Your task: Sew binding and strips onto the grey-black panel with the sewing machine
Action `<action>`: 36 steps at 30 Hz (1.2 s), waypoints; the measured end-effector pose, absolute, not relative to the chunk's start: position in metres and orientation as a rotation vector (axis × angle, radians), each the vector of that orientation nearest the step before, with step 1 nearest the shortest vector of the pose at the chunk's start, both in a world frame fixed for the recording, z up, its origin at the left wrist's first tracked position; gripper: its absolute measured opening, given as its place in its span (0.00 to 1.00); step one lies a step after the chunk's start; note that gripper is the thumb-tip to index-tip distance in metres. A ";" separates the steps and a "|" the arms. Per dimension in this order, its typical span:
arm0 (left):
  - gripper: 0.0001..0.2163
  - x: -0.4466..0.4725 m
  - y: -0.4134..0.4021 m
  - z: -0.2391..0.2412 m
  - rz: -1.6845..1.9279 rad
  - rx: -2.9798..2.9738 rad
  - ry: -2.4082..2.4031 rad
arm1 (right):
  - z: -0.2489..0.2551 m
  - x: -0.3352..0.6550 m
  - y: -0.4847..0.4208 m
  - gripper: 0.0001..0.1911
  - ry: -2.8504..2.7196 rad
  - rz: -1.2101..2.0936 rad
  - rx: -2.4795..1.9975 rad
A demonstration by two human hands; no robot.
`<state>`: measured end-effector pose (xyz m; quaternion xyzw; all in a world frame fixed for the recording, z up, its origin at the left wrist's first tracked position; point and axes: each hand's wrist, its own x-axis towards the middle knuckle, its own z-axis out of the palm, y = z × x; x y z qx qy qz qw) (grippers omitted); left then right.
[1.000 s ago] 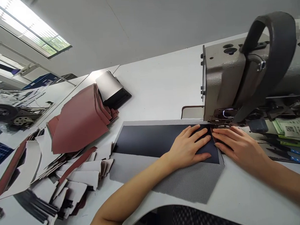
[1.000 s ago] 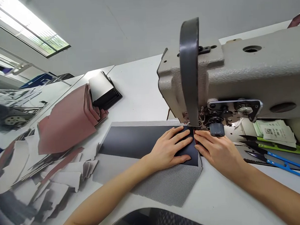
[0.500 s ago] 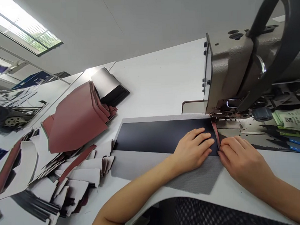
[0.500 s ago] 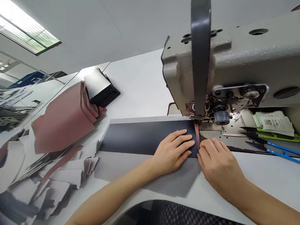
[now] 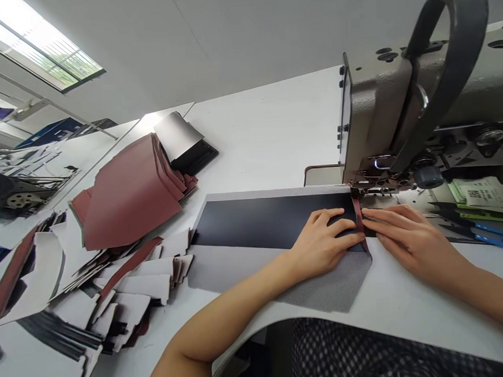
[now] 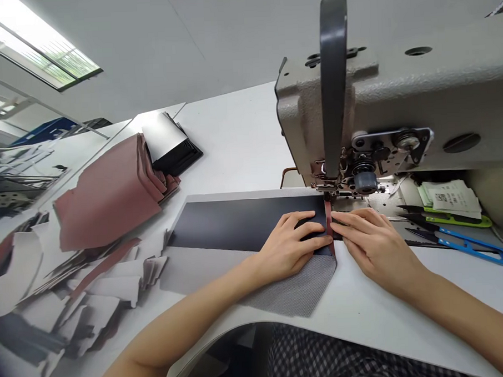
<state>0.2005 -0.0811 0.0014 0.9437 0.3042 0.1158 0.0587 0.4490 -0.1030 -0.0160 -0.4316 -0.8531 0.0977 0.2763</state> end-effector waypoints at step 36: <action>0.14 0.225 -0.093 0.017 0.189 2.730 1.183 | -0.019 0.464 -0.067 0.15 -2.472 0.294 -0.683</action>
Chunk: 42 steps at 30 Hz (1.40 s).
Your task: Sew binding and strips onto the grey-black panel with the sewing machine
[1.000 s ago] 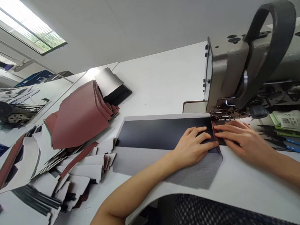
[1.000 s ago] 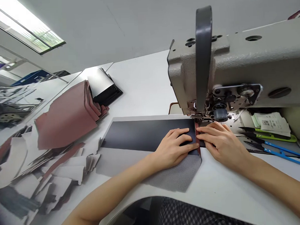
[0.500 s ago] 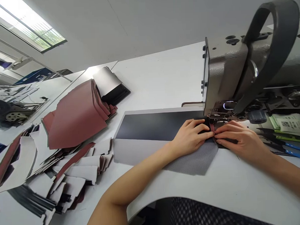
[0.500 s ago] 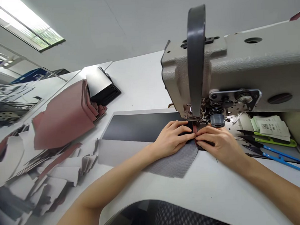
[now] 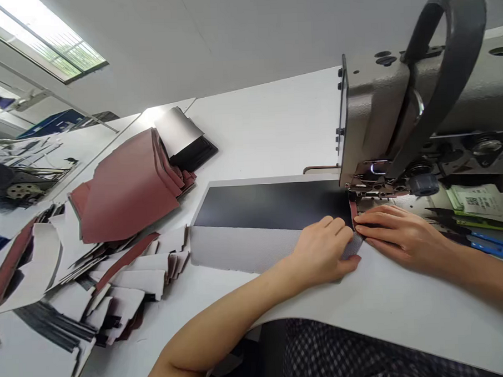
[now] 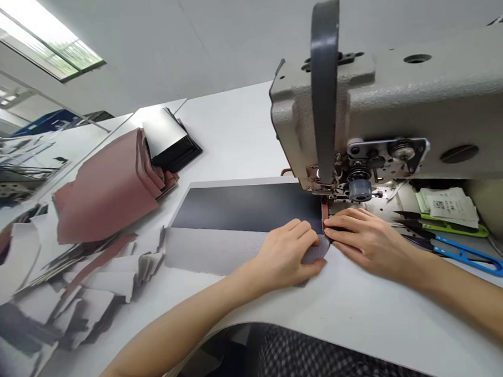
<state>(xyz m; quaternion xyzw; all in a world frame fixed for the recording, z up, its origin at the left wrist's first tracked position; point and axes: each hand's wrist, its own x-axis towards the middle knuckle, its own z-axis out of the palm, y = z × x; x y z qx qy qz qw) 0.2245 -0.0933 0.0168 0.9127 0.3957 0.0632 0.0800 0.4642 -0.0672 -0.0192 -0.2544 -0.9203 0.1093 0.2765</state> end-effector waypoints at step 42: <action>0.09 0.229 -0.090 0.006 0.506 2.436 1.308 | -0.010 0.420 -0.074 0.08 -2.134 0.407 -1.488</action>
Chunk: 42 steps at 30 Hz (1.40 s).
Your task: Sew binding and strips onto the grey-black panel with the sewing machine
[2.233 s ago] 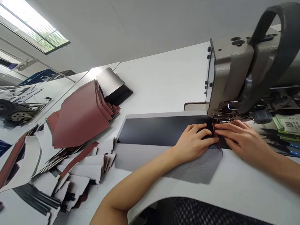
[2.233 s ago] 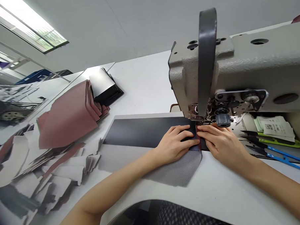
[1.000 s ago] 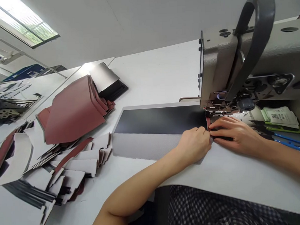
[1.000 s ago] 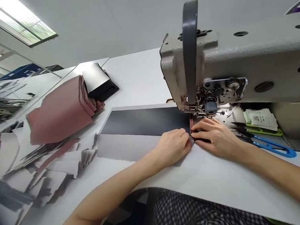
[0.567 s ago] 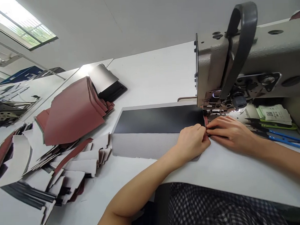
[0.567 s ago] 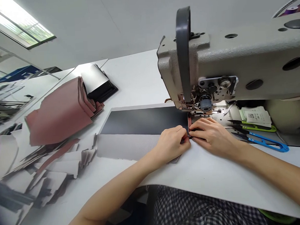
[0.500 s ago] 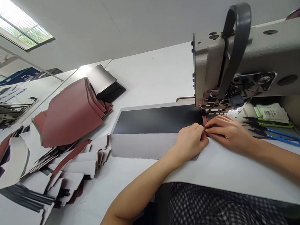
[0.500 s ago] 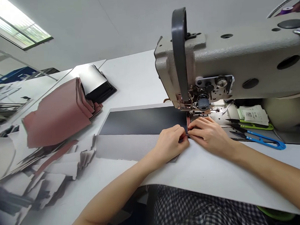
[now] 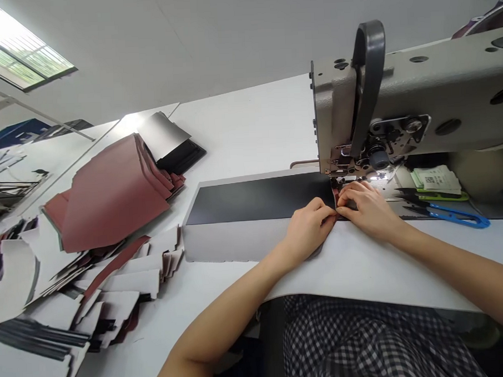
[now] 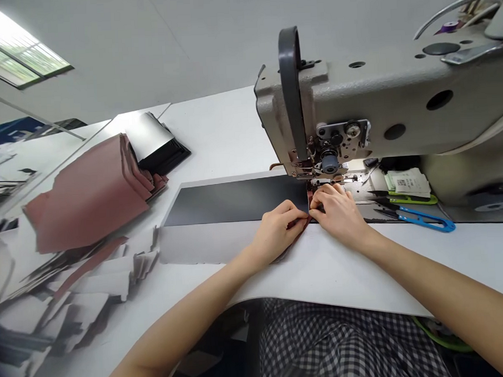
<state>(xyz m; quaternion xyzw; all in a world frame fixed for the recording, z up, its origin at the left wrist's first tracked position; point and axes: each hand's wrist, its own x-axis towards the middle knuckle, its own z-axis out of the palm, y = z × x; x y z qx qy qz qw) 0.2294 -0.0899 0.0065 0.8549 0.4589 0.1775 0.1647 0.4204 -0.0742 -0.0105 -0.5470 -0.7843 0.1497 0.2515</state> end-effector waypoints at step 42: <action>0.16 0.193 -0.021 -0.011 0.429 2.799 0.684 | -0.012 0.444 -0.066 0.17 -2.421 0.114 -1.233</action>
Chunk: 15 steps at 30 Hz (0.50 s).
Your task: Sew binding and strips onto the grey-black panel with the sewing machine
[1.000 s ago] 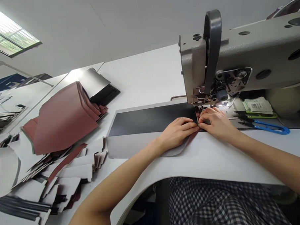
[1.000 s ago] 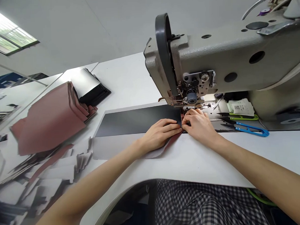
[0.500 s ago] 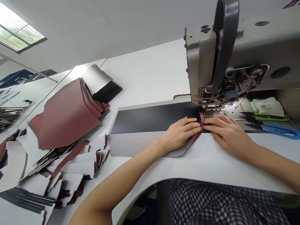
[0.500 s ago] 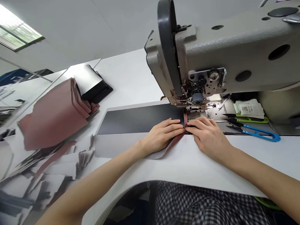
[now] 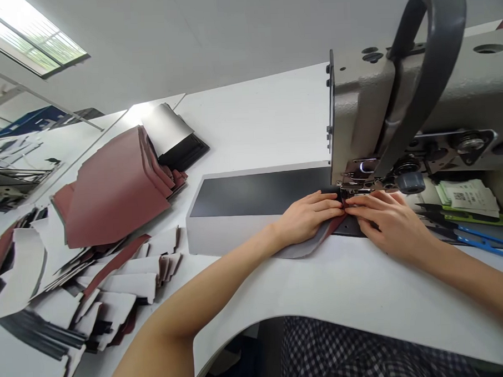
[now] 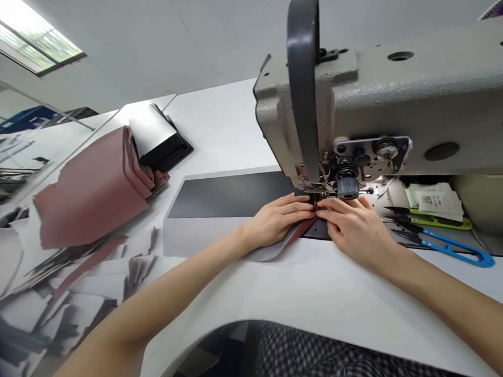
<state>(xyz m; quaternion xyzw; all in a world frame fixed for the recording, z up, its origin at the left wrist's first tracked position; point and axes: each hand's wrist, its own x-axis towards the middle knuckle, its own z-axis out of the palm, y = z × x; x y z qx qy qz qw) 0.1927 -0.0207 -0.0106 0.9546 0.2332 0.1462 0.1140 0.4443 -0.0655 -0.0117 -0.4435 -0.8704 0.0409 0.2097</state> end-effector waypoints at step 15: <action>0.14 0.193 0.005 -0.019 0.541 2.812 0.634 | -0.016 0.439 -0.063 0.16 -2.401 -0.133 -1.127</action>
